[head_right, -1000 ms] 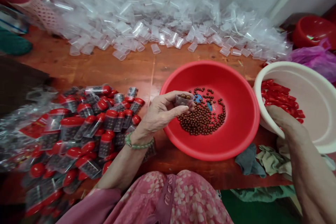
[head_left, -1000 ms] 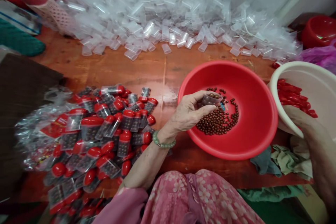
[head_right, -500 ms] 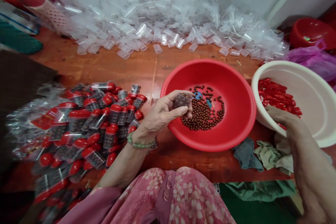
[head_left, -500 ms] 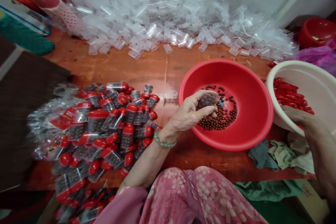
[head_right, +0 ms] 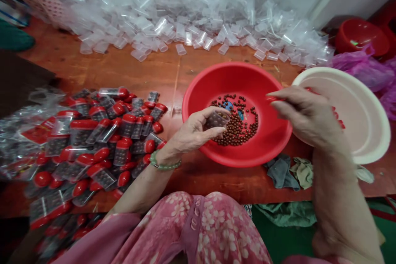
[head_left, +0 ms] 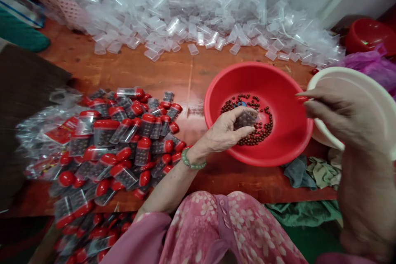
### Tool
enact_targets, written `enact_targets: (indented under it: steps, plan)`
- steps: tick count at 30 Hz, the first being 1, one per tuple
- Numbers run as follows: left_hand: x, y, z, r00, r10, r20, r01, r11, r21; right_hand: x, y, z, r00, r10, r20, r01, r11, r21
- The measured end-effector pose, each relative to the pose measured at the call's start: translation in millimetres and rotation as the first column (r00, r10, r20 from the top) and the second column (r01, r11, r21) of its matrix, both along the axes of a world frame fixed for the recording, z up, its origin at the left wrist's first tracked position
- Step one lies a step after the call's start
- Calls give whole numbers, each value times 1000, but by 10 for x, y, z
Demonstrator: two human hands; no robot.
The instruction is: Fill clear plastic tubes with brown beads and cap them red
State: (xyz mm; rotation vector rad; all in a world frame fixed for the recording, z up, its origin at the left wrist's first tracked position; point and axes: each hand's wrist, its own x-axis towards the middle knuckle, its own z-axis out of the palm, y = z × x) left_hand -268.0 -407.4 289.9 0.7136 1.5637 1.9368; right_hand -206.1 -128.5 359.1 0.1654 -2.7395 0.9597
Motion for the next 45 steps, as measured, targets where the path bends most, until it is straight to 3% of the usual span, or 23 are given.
enact_targets:
  steps: [2, 6, 13, 17, 24, 26, 31, 38, 42, 45]
  plan:
    - [13, 12, -20, 999, -8, -47, 6, 1000, -31, -89, -394, 8, 983, 183, 2, -182, 980, -82]
    - [11, -9, -29, 988, -17, -151, 0, 994, -112, -200, -778, -10, 957, 287, 41, -281, 952, -120]
    - [-39, -58, -9, 971, -67, -230, 16, 976, -218, -335, -726, -36, 916, 397, 57, -389, 914, -110]
    - [-41, -61, -42, 964, -71, -255, 3, 966, -259, -405, -693, 0, 872, 466, 148, -467, 884, -32]
    - [-72, -63, -55, 948, -69, -311, -23, 958, -285, -463, -524, 195, 775, 579, 253, -619, 777, 117]
    - [-92, -68, -59, 955, -53, -293, -29, 963, -269, -462, -492, 227, 784, 565, 258, -607, 785, 125]
    - [-117, -80, -38, 974, -72, -215, 15, 967, -254, -456, -585, 169, 884, 448, 135, -458, 887, 54]
    - [-120, -81, -54, 960, -101, -263, 31, 966, -258, -522, -712, 119, 833, 510, 216, -528, 848, 35]
    - [-90, -55, -67, 936, -72, -344, -43, 947, -317, -637, -712, 145, 780, 561, 277, -603, 793, 90]
    - [-79, -52, -56, 942, -30, -334, -86, 941, -327, -750, -684, 85, 742, 596, 307, -609, 791, -62]
